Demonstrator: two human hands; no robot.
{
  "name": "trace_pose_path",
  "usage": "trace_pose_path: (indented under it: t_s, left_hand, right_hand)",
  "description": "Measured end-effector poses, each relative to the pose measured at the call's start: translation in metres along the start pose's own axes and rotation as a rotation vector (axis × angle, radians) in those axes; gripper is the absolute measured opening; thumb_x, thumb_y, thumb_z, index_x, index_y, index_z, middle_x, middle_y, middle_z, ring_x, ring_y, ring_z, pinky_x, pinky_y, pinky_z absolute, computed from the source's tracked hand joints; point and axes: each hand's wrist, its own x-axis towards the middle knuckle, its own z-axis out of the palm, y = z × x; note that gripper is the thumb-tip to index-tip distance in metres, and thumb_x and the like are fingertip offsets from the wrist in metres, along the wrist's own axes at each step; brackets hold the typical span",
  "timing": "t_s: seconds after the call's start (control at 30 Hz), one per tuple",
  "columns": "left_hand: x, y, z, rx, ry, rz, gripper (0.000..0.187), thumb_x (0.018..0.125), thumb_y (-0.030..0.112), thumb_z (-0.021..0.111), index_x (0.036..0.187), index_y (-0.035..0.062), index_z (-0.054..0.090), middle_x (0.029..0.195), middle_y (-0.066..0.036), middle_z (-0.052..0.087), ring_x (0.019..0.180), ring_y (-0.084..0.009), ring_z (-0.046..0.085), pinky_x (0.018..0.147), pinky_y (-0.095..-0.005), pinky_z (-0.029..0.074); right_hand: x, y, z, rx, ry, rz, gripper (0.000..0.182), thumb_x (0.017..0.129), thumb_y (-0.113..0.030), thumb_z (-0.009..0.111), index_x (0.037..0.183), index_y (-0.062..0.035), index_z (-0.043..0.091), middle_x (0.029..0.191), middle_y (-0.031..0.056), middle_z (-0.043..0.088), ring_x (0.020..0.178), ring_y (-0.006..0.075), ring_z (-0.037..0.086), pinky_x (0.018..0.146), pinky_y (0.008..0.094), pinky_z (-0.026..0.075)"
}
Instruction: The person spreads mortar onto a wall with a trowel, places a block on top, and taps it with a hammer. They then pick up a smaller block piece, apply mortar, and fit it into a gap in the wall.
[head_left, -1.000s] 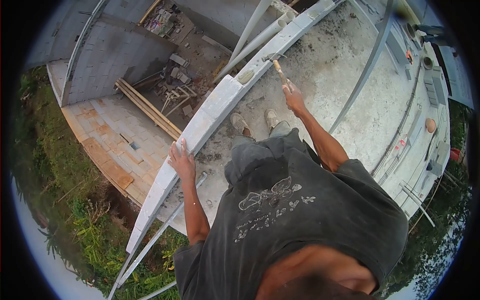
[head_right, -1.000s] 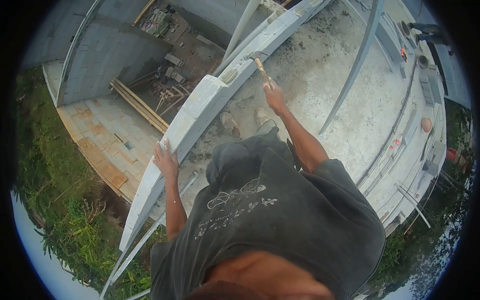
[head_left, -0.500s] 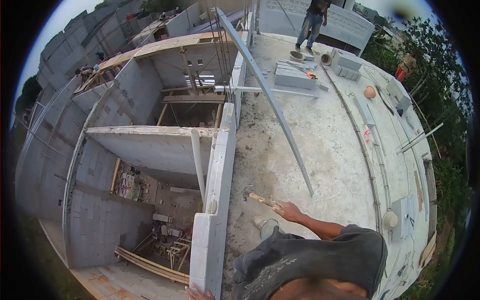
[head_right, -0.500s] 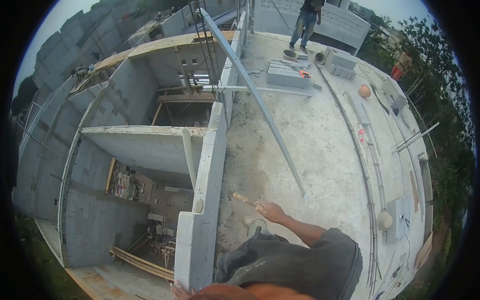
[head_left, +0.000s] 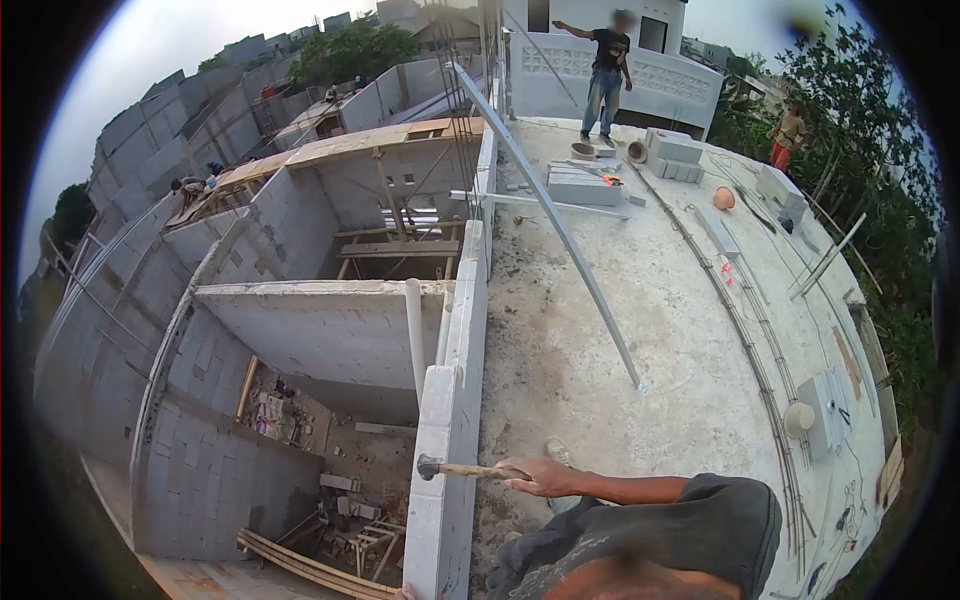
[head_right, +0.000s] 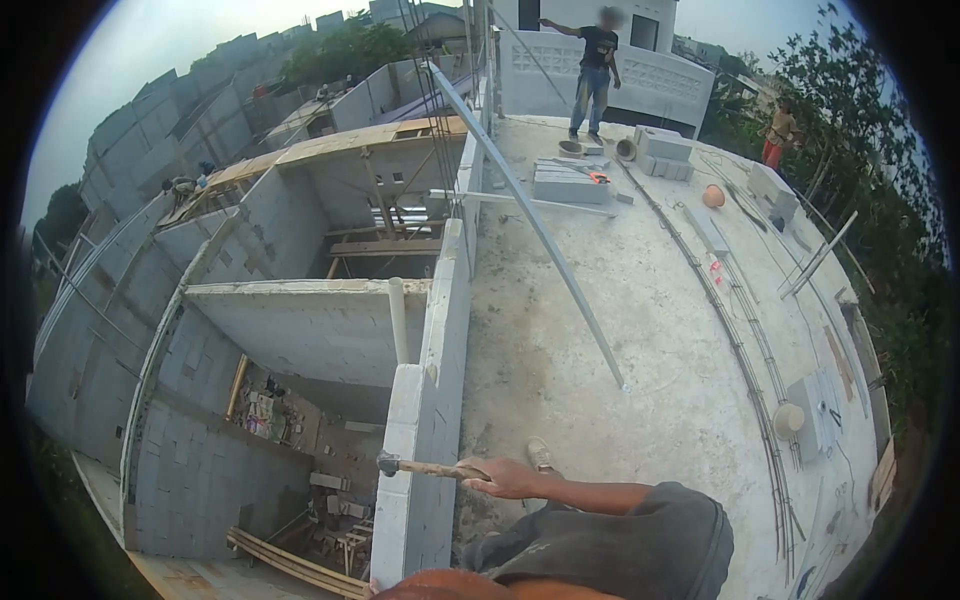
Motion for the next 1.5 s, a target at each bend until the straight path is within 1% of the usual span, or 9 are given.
trace_pose_path:
  t_s: [0.07, 0.1, 0.47, 0.8, 0.93, 1.03, 1.13, 1.23, 1.5]
  left_hand:
    - [-0.016, -0.024, 0.003, 0.002, -0.008, 0.027, 0.102, 0.071, 0.025, 0.085, 0.158, 0.0121, 0.032, 0.152, -0.021, 0.038, 0.140, -0.0406, 0.036, 0.110, -0.0613, 0.028]
    - [-0.020, -0.034, 0.004, 0.002, -0.006, 0.038, 0.103, 0.071, 0.025, 0.085, 0.158, 0.0117, 0.031, 0.152, -0.021, 0.038, 0.140, -0.0407, 0.036, 0.110, -0.0611, 0.028]
    - [-0.048, -0.079, 0.022, -0.014, -0.036, 0.056, 0.108, 0.068, 0.031, 0.085, 0.158, 0.0079, 0.030, 0.150, -0.022, 0.038, 0.138, -0.0413, 0.037, 0.111, -0.0589, 0.027]
    - [-0.069, -0.099, 0.032, 0.006, 0.004, 0.049, 0.113, 0.067, 0.036, 0.085, 0.158, 0.0035, 0.028, 0.146, -0.024, 0.041, 0.134, -0.0415, 0.039, 0.111, -0.0569, 0.025]
    - [-0.071, -0.070, 0.011, 0.019, 0.008, 0.000, 0.107, 0.071, 0.033, 0.084, 0.158, 0.0042, 0.028, 0.143, -0.024, 0.043, 0.132, -0.0415, 0.040, 0.112, -0.0562, 0.025]
    - [-0.068, -0.059, 0.005, 0.013, 0.033, -0.009, 0.105, 0.071, 0.030, 0.086, 0.155, 0.0034, 0.031, 0.141, -0.023, 0.044, 0.131, -0.0400, 0.041, 0.114, -0.0567, 0.023]
    - [-0.072, -0.057, 0.001, -0.006, 0.033, -0.022, 0.102, 0.071, 0.029, 0.087, 0.154, 0.0042, 0.033, 0.140, -0.021, 0.045, 0.131, -0.0393, 0.042, 0.114, -0.0575, 0.023]
    - [-0.066, -0.060, 0.000, -0.027, 0.068, 0.028, 0.100, 0.072, 0.030, 0.086, 0.154, 0.0051, 0.034, 0.139, -0.020, 0.045, 0.130, -0.0393, 0.042, 0.114, -0.0581, 0.024]
    - [-0.079, -0.057, -0.012, -0.038, 0.147, -0.007, 0.092, 0.079, 0.040, 0.081, 0.155, 0.0111, 0.036, 0.140, -0.013, 0.046, 0.129, -0.0328, 0.044, 0.114, -0.0579, 0.027]
  right_hand:
    - [-0.007, -0.018, 0.025, 0.058, -0.094, 0.026, 0.053, 0.103, -0.042, 0.055, 0.145, -0.0097, 0.046, 0.087, 0.0196, 0.063, 0.081, 0.0357, 0.064, 0.076, 0.0468, 0.047]
    - [-0.004, -0.024, 0.031, 0.022, -0.168, 0.041, 0.055, 0.105, -0.046, 0.052, 0.146, -0.0105, 0.046, 0.111, 0.0220, 0.065, 0.101, 0.0371, 0.064, 0.087, 0.0461, 0.048]
    - [-0.008, -0.122, 0.066, 0.146, 0.068, -0.332, 0.050, 0.106, -0.040, 0.051, 0.147, -0.0120, 0.045, 0.125, 0.0200, 0.066, 0.104, 0.0370, 0.068, 0.090, 0.0466, 0.053]
    - [-0.036, -0.018, 0.150, -0.042, -0.159, -0.098, 0.051, 0.106, -0.040, 0.049, 0.149, -0.0121, 0.044, 0.131, 0.0206, 0.063, 0.111, 0.0393, 0.066, 0.092, 0.0486, 0.053]
    - [-0.045, -0.050, 0.141, -0.013, -0.120, -0.159, 0.051, 0.107, -0.040, 0.048, 0.150, -0.0129, 0.044, 0.133, 0.0206, 0.062, 0.113, 0.0390, 0.066, 0.092, 0.0484, 0.054]
    - [-0.047, -0.048, 0.152, -0.008, 0.003, -0.292, 0.051, 0.106, -0.040, 0.047, 0.149, -0.0133, 0.043, 0.131, 0.0206, 0.063, 0.111, 0.0379, 0.067, 0.089, 0.0487, 0.055]
    - [-0.048, -0.035, 0.151, -0.234, -0.304, -0.004, 0.048, 0.105, -0.038, 0.049, 0.146, -0.0136, 0.044, 0.121, 0.0208, 0.067, 0.105, 0.0389, 0.068, 0.085, 0.0499, 0.055]
    - [-0.050, -0.037, 0.152, -0.284, -0.274, -0.024, 0.044, 0.104, -0.034, 0.051, 0.143, -0.0143, 0.044, 0.106, 0.0208, 0.069, 0.098, 0.0417, 0.068, 0.082, 0.0523, 0.053]
    - [-0.051, -0.059, 0.151, -0.241, -0.229, -0.014, 0.043, 0.101, -0.032, 0.056, 0.138, -0.0125, 0.048, 0.098, 0.0238, 0.069, 0.091, 0.0461, 0.066, 0.076, 0.0550, 0.051]
